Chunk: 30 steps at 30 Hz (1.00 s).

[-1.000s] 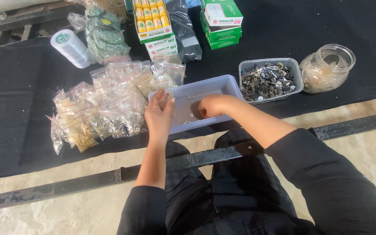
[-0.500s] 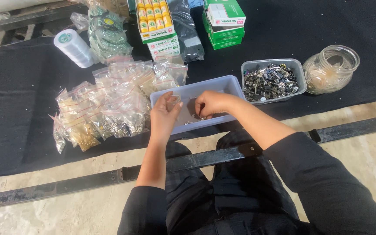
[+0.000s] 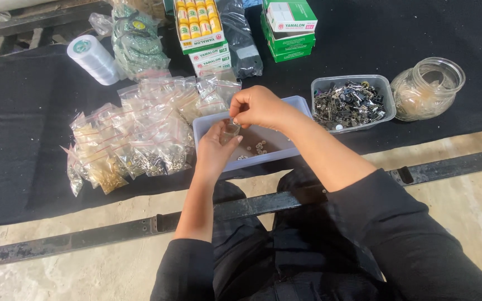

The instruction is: Sorting and bagging small metal hardware components at a workbench.

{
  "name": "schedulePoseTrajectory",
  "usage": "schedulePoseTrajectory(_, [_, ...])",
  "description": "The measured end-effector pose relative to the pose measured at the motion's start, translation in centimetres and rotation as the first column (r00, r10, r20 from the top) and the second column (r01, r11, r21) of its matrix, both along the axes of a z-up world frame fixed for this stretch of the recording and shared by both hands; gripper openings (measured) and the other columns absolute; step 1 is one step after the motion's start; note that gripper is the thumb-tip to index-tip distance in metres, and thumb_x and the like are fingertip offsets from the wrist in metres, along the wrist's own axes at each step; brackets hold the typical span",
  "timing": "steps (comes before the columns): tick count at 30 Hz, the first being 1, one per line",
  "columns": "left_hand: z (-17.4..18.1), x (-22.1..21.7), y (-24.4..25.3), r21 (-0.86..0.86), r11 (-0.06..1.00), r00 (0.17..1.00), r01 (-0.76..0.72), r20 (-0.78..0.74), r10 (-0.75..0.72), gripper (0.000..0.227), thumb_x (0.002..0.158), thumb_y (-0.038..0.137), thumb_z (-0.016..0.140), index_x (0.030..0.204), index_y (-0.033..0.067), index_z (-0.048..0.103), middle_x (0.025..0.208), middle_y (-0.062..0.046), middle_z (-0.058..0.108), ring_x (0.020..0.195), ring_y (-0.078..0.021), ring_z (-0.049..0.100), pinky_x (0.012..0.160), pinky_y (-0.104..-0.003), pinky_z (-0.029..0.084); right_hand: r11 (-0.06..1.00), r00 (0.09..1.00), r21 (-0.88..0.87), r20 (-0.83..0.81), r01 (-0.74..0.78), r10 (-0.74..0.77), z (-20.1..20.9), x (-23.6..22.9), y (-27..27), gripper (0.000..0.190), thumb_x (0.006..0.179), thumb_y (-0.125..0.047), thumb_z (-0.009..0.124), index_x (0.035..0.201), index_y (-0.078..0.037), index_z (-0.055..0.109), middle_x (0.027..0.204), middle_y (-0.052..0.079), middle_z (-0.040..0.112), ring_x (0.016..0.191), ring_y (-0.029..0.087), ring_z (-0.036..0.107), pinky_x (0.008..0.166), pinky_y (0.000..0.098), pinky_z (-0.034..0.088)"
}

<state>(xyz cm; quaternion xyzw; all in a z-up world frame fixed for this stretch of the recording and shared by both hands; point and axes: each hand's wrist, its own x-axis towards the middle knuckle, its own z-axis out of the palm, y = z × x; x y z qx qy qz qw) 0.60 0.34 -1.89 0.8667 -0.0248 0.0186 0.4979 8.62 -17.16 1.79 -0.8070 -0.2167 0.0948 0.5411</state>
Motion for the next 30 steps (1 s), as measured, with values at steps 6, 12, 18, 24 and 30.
schedulePoseTrajectory(6, [0.1, -0.2, 0.3, -0.034, 0.999, 1.0, 0.012, -0.01, -0.012, 0.056, 0.085, 0.03, 0.079, 0.133, 0.0058, 0.064, 0.12, -0.017, 0.073, 0.12, -0.0359, 0.065, 0.09, -0.047, 0.058, 0.993, 0.992, -0.114, 0.123, 0.014, 0.0, -0.5, 0.2, 1.2, 0.012, 0.074, -0.001, 0.076, 0.083, -0.009, 0.078, 0.069, 0.007, 0.069, 0.057, 0.017, 0.072, 0.054, 0.0277, 0.058])
schedulePoseTrajectory(12, [0.4, -0.1, 0.2, -0.023, 1.0, 1.0, 0.009, -0.002, -0.009, 0.053, 0.085, 0.031, 0.078, 0.131, 0.007, 0.066, 0.119, -0.015, 0.074, 0.12, -0.0344, 0.066, 0.093, -0.047, 0.057, 0.982, 0.985, -0.187, 0.171, 0.033, 0.0, 0.2, -0.2, 1.3, 0.009, 0.077, -0.005, 0.075, 0.083, -0.012, 0.078, 0.072, 0.006, 0.072, 0.061, 0.019, 0.072, 0.059, 0.0282, 0.058])
schedulePoseTrajectory(18, [0.4, -0.2, 0.2, -0.048, 0.999, 1.0, 0.02, -0.008, -0.02, 0.056, 0.085, 0.031, 0.078, 0.134, 0.0064, 0.064, 0.119, -0.015, 0.074, 0.118, -0.0336, 0.067, 0.092, -0.045, 0.056, 0.952, 0.964, -0.302, 0.265, 0.046, 0.038, 0.5, -0.7, 1.2, 0.004, 0.078, -0.013, 0.077, 0.08, -0.016, 0.077, 0.076, 0.005, 0.072, 0.071, 0.026, 0.07, 0.067, 0.034, 0.055])
schedulePoseTrajectory(24, [1.1, -0.9, 0.1, -0.166, 0.986, 1.0, 0.007, -0.004, -0.008, 0.049, 0.088, 0.027, 0.075, 0.131, 0.0068, 0.065, 0.107, -0.013, 0.076, 0.098, -0.0219, 0.073, 0.077, -0.035, 0.061, 0.926, 0.906, -0.376, 0.403, 0.036, 0.128, 0.0, -0.7, 0.6, 0.008, 0.086, -0.008, 0.069, 0.089, -0.011, 0.076, 0.092, 0.014, 0.07, 0.091, 0.034, 0.065, 0.081, 0.0411, 0.053])
schedulePoseTrajectory(30, [1.2, -1.2, 2.1, -0.648, 0.733, 0.978, 0.208, 0.122, -0.17, 0.062, 0.102, 0.024, 0.063, 0.157, 0.0084, 0.04, 0.127, -0.017, 0.064, 0.128, -0.028, 0.055, 0.113, -0.045, 0.044, 0.983, 0.971, -0.18, 0.223, -0.04, 0.081, 2.9, -3.0, -0.4, 0.042, 0.091, -0.001, 0.057, 0.132, -0.01, 0.063, 0.133, 0.023, 0.058, 0.121, 0.043, 0.057, 0.097, 0.0504, 0.054])
